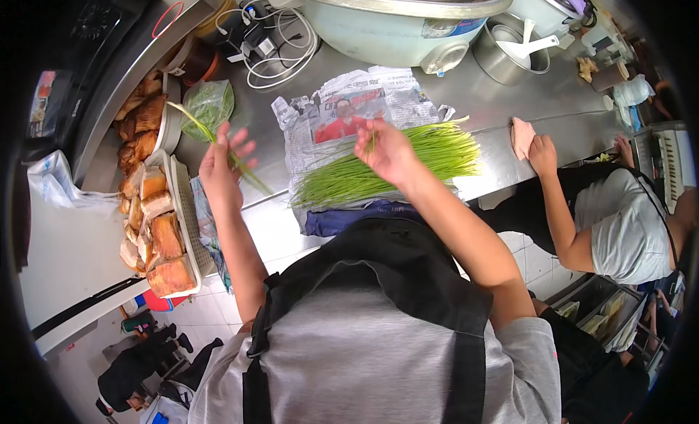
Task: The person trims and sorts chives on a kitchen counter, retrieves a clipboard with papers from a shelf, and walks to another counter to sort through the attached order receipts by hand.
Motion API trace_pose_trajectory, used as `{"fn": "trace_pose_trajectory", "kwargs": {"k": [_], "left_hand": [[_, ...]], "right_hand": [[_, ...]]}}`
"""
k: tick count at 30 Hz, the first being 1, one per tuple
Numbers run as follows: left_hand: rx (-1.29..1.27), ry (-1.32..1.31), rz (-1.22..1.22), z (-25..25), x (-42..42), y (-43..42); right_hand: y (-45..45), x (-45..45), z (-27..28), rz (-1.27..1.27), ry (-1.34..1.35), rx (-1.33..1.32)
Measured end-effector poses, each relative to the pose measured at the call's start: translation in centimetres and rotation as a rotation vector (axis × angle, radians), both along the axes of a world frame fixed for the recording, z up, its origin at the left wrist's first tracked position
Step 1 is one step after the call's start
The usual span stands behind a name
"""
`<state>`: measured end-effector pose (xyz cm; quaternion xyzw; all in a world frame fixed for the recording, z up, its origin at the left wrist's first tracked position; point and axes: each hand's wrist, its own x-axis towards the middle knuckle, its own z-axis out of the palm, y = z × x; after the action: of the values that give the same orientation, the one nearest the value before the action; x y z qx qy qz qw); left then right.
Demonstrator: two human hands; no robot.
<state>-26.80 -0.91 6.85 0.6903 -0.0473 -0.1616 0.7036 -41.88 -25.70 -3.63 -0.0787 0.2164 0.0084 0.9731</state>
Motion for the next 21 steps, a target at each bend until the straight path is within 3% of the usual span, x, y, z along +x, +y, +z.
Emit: {"fn": "trace_pose_trajectory", "kwargs": {"k": [3,4,7,8,10,13,16,19,21], "left_hand": [[0.292,0.013,0.006,-6.3,2.4,3.1],[0.364,0.008,0.024,-8.6,2.9,3.9],[0.992,-0.269,-0.065,-11.3,3.2,4.9],[0.985,-0.275,-0.058,-12.6,3.3,5.1],[0.971,-0.279,-0.039,-14.6,3.2,5.5],[1.202,-0.337,-0.030,-10.6,1.4,2.8],[1.461,-0.472,0.013,-9.0,1.7,1.4],[1.143,-0.745,-0.039,-6.8,1.6,-1.9],[0.786,-0.873,-0.222,-5.6,0.4,-5.5]], "right_hand": [[-2.0,3.7,2.3,-0.092,0.156,-0.317],[-3.0,4.1,2.1,-0.052,0.218,-0.676],[-7.0,2.7,0.9,0.058,0.324,-1.780],[-9.1,1.0,0.2,0.084,0.303,-2.170],[-11.6,-1.8,1.1,0.338,0.391,-2.081],[-13.2,-5.2,1.5,0.513,0.236,-2.384],[-13.0,-6.6,0.9,0.317,0.172,-2.447],[-12.3,-6.8,1.8,0.252,0.197,-2.371],[-11.6,-6.8,3.1,0.168,0.188,-2.311]]}}
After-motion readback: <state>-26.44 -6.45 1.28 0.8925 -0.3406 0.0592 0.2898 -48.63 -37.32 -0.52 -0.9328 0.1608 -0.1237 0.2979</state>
